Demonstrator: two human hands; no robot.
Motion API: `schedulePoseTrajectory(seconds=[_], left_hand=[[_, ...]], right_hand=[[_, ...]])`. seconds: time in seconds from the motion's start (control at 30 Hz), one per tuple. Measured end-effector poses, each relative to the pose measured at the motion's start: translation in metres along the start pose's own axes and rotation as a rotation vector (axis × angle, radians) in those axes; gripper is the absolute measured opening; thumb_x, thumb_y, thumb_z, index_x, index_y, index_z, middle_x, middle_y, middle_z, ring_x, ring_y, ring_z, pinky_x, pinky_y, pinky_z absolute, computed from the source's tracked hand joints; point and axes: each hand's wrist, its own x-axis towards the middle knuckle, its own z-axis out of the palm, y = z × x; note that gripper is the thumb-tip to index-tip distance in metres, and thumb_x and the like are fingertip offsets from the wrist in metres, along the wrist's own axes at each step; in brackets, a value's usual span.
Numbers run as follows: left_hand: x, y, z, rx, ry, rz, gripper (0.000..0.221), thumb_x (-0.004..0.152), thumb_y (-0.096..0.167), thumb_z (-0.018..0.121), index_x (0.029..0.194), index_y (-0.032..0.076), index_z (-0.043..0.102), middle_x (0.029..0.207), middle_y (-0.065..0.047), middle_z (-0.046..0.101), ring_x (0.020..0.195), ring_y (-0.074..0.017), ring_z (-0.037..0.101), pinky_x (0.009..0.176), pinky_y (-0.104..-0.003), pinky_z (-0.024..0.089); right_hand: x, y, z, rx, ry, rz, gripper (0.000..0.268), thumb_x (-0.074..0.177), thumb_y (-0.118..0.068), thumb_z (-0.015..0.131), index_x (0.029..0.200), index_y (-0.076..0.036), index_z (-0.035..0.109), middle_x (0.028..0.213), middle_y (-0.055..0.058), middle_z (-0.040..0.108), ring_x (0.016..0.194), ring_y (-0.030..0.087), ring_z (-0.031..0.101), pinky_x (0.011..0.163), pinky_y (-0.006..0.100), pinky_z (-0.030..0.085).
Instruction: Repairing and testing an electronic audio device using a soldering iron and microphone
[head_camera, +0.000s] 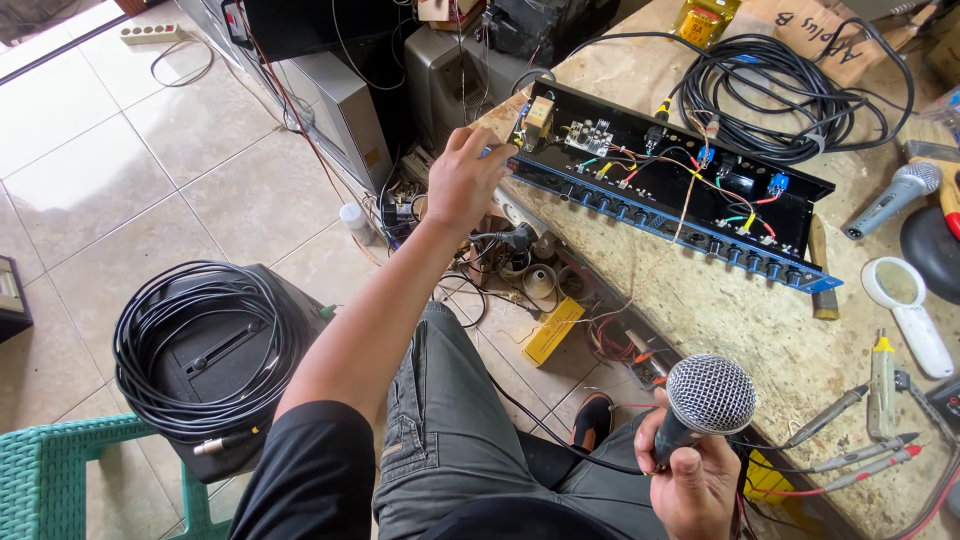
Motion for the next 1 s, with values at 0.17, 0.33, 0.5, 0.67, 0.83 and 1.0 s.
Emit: schedulePoseTrajectory(seconds=[0.17,0.33,0.5,0.67,0.83,1.0], left_hand=[[-0.002,-0.001,0.004,0.008,0.040,0.013,0.031,0.084,0.016,0.086,0.114,0.018,0.077,0.111,-0.001,0.063,0.104,-0.0241,0.055,0.056,-0.037,0.059],[-0.002,0.006,-0.002,-0.033,-0.012,-0.031,0.029,0.088,0.014,0.081,0.116,0.018,0.076,0.115,-0.002,0.062,0.109,-0.0263,0.054,0.054,-0.040,0.059],[-0.003,0.005,-0.001,-0.036,0.057,-0.011,0.023,0.091,0.016,0.079,0.114,0.016,0.078,0.111,-0.002,0.063,0.104,-0.0273,0.055,0.047,-0.039,0.055],[-0.002,0.007,-0.007,-0.036,0.052,0.004,0.023,0.091,0.019,0.080,0.114,0.016,0.078,0.110,-0.002,0.062,0.103,-0.0273,0.055,0.049,-0.040,0.056],[0.000,0.006,-0.011,-0.024,0.055,0.016,0.026,0.089,0.016,0.084,0.113,0.016,0.077,0.110,-0.003,0.060,0.102,-0.0298,0.055,0.049,-0.044,0.056],[0.000,0.005,-0.011,-0.030,0.066,0.031,0.022,0.093,0.022,0.082,0.114,0.017,0.078,0.109,-0.002,0.060,0.101,-0.0274,0.054,0.046,-0.040,0.053]], right_hand=[[-0.003,-0.007,0.002,0.033,-0.041,-0.049,0.072,0.098,-0.050,0.073,0.132,0.011,0.056,0.078,0.017,0.061,0.065,0.019,0.054,0.048,0.023,0.040],[0.014,0.029,-0.029,-0.012,-0.087,0.143,0.082,0.095,-0.082,0.051,0.063,-0.008,0.056,0.053,0.008,0.053,0.045,0.013,0.044,0.028,0.020,0.028],[0.006,-0.050,0.025,-0.343,-0.446,-0.561,0.037,0.105,-0.034,0.053,0.089,-0.002,0.063,0.071,0.007,0.071,0.052,0.021,0.065,0.054,0.034,0.061],[0.035,-0.102,0.045,-0.103,-0.844,-0.408,0.020,0.105,-0.015,0.056,0.097,0.002,0.063,0.079,0.014,0.065,0.055,0.026,0.063,0.054,0.034,0.054],[0.032,-0.118,0.064,-0.180,-0.718,-0.424,0.028,0.101,-0.013,0.055,0.081,0.004,0.065,0.061,0.010,0.058,0.045,0.021,0.056,0.044,0.031,0.046],[0.040,-0.129,0.064,-0.189,-0.824,-0.332,0.030,0.106,-0.019,0.051,0.094,0.003,0.066,0.070,0.013,0.062,0.052,0.024,0.057,0.051,0.034,0.049]])
